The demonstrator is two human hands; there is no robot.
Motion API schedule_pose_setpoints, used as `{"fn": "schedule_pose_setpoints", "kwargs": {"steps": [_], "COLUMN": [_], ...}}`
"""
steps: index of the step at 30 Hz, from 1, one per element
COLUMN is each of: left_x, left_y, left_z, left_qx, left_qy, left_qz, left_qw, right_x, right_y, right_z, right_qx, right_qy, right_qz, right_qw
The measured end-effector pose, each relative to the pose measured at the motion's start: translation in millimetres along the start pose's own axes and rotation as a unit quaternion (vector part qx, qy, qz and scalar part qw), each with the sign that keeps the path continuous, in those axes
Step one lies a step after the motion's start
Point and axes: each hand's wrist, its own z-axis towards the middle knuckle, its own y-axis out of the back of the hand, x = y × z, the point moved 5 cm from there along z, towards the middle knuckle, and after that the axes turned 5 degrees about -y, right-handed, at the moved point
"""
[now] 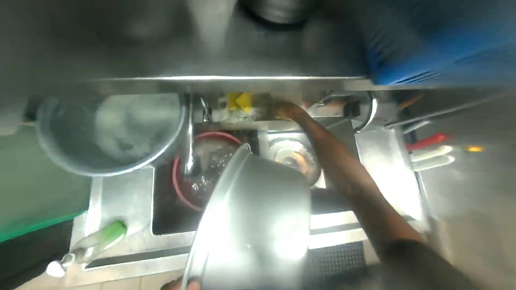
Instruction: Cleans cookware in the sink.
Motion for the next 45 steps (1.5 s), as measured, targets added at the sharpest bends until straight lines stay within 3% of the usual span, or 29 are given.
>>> {"fn": "schedule_pose_setpoints", "kwargs": {"steps": [2,4,6,8,10,12,14,16,20,22,25,28,30,32,34,36,37,39,41,43,45], "left_x": [-11,-22,-31,-32,-36,-43,-48,-44,-38,-38,-40,-44,-47,-43,-43,-44,-45,-43,-42,-42,-45], "left_y": [-35,-68,-101,-131,-159,-187,-210,-227,-228,-223,-225,-230,-224,-213,-202,-200,-201,-207,-218,-223,-220], "left_z": [2,7,17,30,52,71,87,98,100,97,91,80,89,96,100,104,107,104,96,91,86], "left_qx": [-0.005,-0.018,-0.038,-0.064,-0.087,-0.101,-0.088,-0.075,-0.077,-0.064,-0.027,-0.015,-0.022,-0.019,0.005,0.023,0.035,0.062,0.069,0.060,0.049], "left_qy": [0.006,0.019,0.037,0.048,0.045,0.038,0.029,0.021,0.028,0.011,-0.001,-0.020,-0.025,-0.017,-0.006,-0.017,-0.023,-0.020,-0.012,-0.020,-0.016], "left_qz": [0.014,0.051,0.071,0.061,0.061,0.081,0.112,0.117,0.127,0.187,0.291,0.348,0.351,0.332,0.294,0.269,0.273,0.308,0.334,0.349,0.347], "left_qw": [1.000,0.998,0.996,0.995,0.993,0.991,0.989,0.990,0.989,0.980,0.956,0.937,0.936,0.943,0.956,0.963,0.961,0.949,0.940,0.935,0.936], "right_x": [15,26,18,11,9,19,32,46,53,51,29,6,29,62,85,88,84,68,47,43,52], "right_y": [46,91,112,114,103,80,50,14,-39,-25,37,61,56,32,-3,-13,-4,25,48,53,34], "right_z": [-56,-136,-203,-266,-319,-345,-355,-369,-395,-380,-320,-271,-288,-337,-373,-370,-359,-325,-286,-293,-333], "right_qx": [-0.014,-0.028,-0.056,-0.064,-0.132,-0.229,-0.263,-0.282,-0.338,-0.329,-0.190,-0.125,-0.134,-0.164,-0.266,-0.342,-0.325,-0.208,-0.158,-0.155,-0.170], "right_qy": [0.010,0.020,0.008,0.023,0.094,0.111,0.120,0.150,0.194,0.199,0.055,-0.029,0.000,0.061,0.127,0.157,0.151,0.092,0.047,0.049,0.111], "right_qz": [-0.006,0.098,0.364,0.487,0.424,0.273,0.174,0.148,0.101,0.075,0.094,0.180,0.183,0.180,0.175,0.124,0.098,0.083,0.144,0.179,0.166], "right_qw": [1.000,0.995,0.930,0.871,0.891,0.928,0.941,0.936,0.915,0.920,0.976,0.975,0.974,0.968,0.940,0.918,0.928,0.970,0.976,0.970,0.965]}}
